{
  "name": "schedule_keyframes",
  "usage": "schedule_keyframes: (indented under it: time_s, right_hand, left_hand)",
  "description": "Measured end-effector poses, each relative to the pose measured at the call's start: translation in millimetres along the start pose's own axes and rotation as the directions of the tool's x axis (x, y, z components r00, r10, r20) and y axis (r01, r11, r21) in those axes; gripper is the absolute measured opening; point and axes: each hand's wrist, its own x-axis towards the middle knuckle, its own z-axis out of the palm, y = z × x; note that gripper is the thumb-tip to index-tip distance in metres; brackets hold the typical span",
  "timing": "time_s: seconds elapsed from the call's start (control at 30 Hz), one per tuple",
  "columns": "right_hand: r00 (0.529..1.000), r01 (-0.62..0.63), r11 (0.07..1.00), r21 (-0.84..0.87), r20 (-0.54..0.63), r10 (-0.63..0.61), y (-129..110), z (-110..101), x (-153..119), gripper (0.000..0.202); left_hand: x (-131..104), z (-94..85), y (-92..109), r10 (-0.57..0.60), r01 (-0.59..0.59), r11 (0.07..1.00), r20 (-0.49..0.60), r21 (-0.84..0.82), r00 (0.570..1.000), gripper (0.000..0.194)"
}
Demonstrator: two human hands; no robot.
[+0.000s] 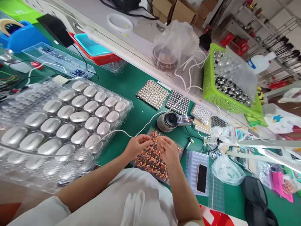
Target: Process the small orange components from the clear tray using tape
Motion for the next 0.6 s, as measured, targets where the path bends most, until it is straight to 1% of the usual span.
schedule_keyframes:
  time_s: [0.03,0.07,0.1,0.13,0.2,0.3,0.4,0.5,0.6]
  right_hand:
    - [0.999,-0.033,0.987,0.156,-0.004,0.034,2,5,-16,0.02]
    - [0.999,-0.049,0.96,0.275,-0.009,0.053,3,10,-30,0.02]
    - [0.998,-0.052,0.932,0.358,-0.016,0.062,4,13,-42,0.02]
    - [0.998,-0.05,0.908,0.415,-0.024,0.066,4,15,-51,0.019]
    - [0.997,-0.036,0.881,0.471,-0.038,0.061,5,16,-66,0.019]
    - [0.996,-0.012,0.883,0.468,-0.07,0.05,5,13,-78,0.019]
    - [0.993,0.004,0.906,0.423,-0.11,0.047,5,11,-83,0.019]
    - [0.992,-0.011,0.926,0.377,-0.111,0.058,4,12,-85,0.02]
    - [0.99,-0.021,0.937,0.349,-0.122,0.068,3,13,-85,0.021]
  left_hand:
    - [-1,3.9,4,-0.004,0.004,1.0,0.011,-0.021,1.0,0.026]
    - [-4,7.7,9,-0.011,0.012,0.999,0.027,-0.034,1.0,0.025]
    - [-7,11.2,14,-0.018,0.019,0.999,0.044,-0.039,0.999,0.025]
    - [-11,14.3,18,-0.024,0.026,0.999,0.061,-0.04,0.998,0.025]
    - [-20,19.3,26,-0.034,0.037,0.999,0.094,-0.034,0.995,0.025]
    - [-33,24.0,34,-0.048,0.049,0.999,0.138,-0.006,0.989,0.026]
    - [-42,26.4,36,-0.028,0.021,0.999,0.154,0.043,0.988,0.027]
    - [-48,27.8,35,0.01,-0.021,0.997,0.145,0.074,0.989,0.027]
    - [-52,28.3,34,0.017,-0.029,0.994,0.117,0.104,0.993,0.026]
